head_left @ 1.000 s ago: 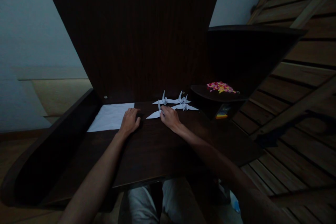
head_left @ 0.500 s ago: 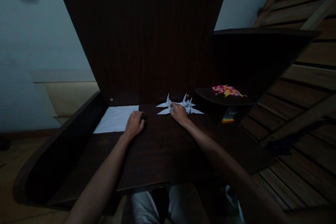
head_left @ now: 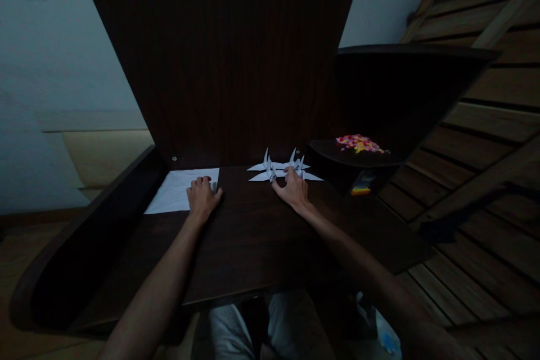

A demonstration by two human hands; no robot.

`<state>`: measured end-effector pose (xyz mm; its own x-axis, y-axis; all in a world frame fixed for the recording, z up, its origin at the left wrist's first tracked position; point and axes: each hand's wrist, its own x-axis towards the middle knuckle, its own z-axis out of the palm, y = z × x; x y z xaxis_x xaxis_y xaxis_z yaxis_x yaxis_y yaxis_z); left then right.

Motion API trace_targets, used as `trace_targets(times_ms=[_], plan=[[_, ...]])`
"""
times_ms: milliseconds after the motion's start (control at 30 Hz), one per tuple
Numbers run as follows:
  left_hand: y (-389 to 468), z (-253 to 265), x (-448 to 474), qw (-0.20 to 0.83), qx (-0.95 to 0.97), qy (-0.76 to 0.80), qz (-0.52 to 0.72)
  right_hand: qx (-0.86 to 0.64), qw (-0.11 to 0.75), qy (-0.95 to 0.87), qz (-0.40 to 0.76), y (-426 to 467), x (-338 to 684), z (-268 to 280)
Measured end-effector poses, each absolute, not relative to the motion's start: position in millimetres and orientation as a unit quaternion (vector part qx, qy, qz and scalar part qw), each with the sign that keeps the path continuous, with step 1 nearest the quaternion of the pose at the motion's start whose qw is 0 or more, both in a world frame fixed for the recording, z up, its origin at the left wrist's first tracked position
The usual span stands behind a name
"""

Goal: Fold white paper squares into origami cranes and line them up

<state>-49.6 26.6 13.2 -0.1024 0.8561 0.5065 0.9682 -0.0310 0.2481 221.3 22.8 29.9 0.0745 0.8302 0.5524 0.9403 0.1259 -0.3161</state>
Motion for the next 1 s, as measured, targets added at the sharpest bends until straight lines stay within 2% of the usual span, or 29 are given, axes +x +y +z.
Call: trace_targets(times_ms=[333, 567, 767, 1000], plan=[[27.4, 19.4, -57.6, 0.052, -0.629, -0.754, -0.184, -0.591, 0.248, -0.767, -0.032, -14.3, 221.4, -4.9], [25.1, 26.8, -55.1, 0.03, -0.61, -0.776, -0.155, -0.583, 0.231, -0.778, -0.033, -10.7, 221.3, -3.1], [27.0, 26.1, -49.8, 0.072, -0.661, -0.743, -0.074, -0.582, 0.228, -0.78, -0.02, -11.0, 219.8, -2.6], [32.9, 36.9, -44.9, 0.031, -0.712, -0.701, -0.037, -0.576, 0.232, -0.784, -0.005, -10.9, 218.4, -2.6]])
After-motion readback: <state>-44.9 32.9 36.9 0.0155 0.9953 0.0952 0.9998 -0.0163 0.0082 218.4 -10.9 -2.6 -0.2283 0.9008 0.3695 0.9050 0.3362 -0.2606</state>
